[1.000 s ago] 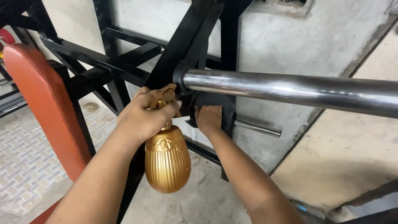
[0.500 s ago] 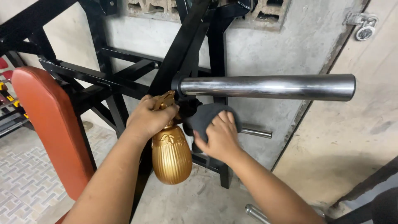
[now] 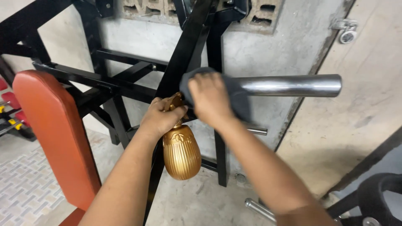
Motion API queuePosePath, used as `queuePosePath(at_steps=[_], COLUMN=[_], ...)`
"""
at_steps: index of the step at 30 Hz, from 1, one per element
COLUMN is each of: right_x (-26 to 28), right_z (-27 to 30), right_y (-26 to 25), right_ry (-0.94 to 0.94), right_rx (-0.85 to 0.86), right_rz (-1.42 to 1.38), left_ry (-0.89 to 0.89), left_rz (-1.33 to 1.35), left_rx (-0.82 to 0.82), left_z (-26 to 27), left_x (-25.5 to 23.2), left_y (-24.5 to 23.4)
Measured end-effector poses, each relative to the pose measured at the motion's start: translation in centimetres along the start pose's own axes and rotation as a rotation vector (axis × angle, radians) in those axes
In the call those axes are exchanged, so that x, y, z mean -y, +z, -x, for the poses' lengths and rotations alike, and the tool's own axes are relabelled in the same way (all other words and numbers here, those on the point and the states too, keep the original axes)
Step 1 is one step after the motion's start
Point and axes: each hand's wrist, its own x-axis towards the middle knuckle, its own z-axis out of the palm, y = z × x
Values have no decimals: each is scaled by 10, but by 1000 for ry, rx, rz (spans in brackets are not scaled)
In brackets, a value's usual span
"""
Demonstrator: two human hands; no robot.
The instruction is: Cleaning gym equipment by spraying and wiping the frame and seat.
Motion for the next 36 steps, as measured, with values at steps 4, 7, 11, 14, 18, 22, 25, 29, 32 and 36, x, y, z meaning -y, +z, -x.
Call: queuePosePath(at_steps=[4,7,11,14,18,22,25,29,32,36], right_x=[7,-5,-57,-91,-61,-16,4,2,-16,-61], right_z=[8,28,76,114,90,29,-17,-28,4,68], right_y=[17,-2,-8,1,-38,-38,-24,-14,-32,-66], right_ry=[-126,-105,143,153,275,149,153,180,185,273], right_rx=[-378,-374,-248,-468,-473,-374,-218,-143,-323,-631], right_rz=[79,-54,128,238,141,19,-35,-77,-66,131], left_ry=[-4,-17,21,18,47,42,28,36,4,31], left_rz=[-31,-17,156,166,79,-10,-21,29,31,46], left_rx=[-45,-37,-3,2,7,11,-9,-19,-41,-91], left_z=[8,9,4,3,7,8,2,-1,6,7], left_x=[-7,-5,3,10,5,-1,1,8,-3,3], left_y=[0,1,3,9,7,5,7,9,6,12])
